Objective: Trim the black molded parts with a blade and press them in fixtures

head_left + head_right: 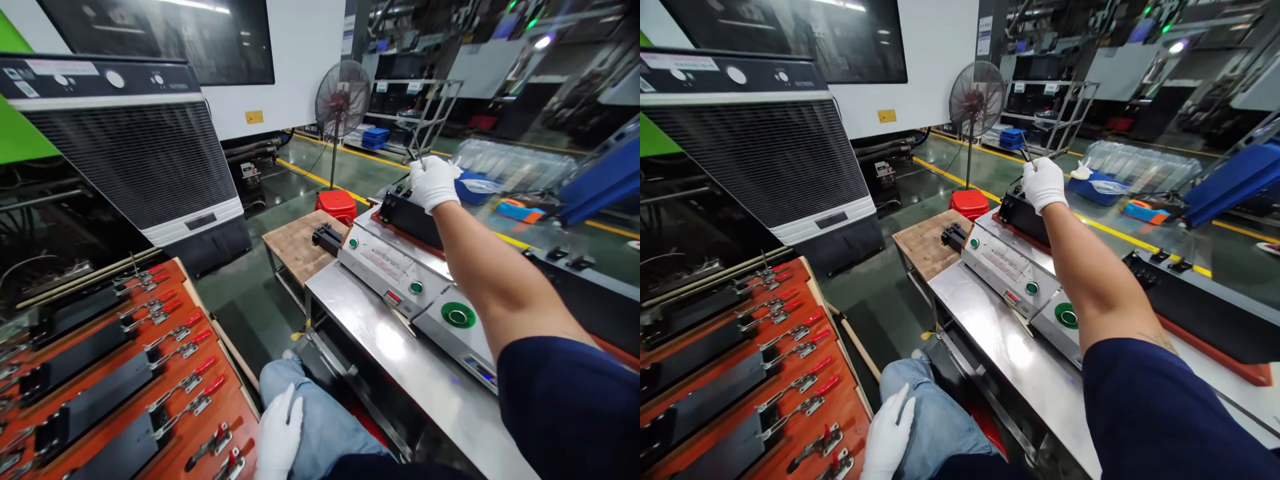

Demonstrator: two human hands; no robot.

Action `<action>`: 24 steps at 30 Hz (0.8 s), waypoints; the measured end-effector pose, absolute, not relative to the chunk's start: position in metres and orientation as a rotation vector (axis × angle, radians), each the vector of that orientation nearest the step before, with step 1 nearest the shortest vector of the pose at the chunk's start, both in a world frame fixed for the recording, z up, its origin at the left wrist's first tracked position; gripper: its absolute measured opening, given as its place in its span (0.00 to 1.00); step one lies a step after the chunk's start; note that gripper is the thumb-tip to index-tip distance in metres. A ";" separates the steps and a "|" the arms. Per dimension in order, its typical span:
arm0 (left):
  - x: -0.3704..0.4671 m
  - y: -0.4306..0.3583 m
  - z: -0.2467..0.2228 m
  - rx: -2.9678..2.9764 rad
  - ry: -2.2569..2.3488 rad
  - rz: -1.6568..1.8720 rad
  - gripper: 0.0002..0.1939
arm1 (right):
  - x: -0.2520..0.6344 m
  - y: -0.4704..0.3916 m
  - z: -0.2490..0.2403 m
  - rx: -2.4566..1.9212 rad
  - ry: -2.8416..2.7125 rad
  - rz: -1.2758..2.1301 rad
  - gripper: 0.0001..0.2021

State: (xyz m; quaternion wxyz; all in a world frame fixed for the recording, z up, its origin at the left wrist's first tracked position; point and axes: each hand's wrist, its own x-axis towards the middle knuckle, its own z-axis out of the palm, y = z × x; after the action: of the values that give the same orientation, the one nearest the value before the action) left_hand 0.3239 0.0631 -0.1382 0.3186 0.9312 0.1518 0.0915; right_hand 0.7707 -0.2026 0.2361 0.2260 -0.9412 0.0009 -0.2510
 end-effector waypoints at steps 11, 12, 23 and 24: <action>0.326 0.067 -0.139 2.549 0.377 0.182 0.27 | 0.803 -0.198 0.244 -2.810 -0.047 -0.564 0.14; 0.326 0.067 -0.139 2.549 0.376 0.188 0.27 | 0.804 -0.196 0.246 -2.829 -0.057 -0.556 0.14; 0.326 0.068 -0.135 2.530 0.388 0.175 0.27 | 0.815 -0.188 0.252 -2.951 -0.106 -0.501 0.18; 0.325 0.068 -0.137 2.530 0.391 0.180 0.27 | 0.816 -0.189 0.252 -2.955 -0.105 -0.497 0.18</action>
State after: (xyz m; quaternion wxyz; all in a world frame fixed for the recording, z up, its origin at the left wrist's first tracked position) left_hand 0.3253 0.0684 -0.1370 0.2837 0.9453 0.1461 0.0672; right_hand 0.8160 -0.1887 0.2518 0.0715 -0.9830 -0.0350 -0.1655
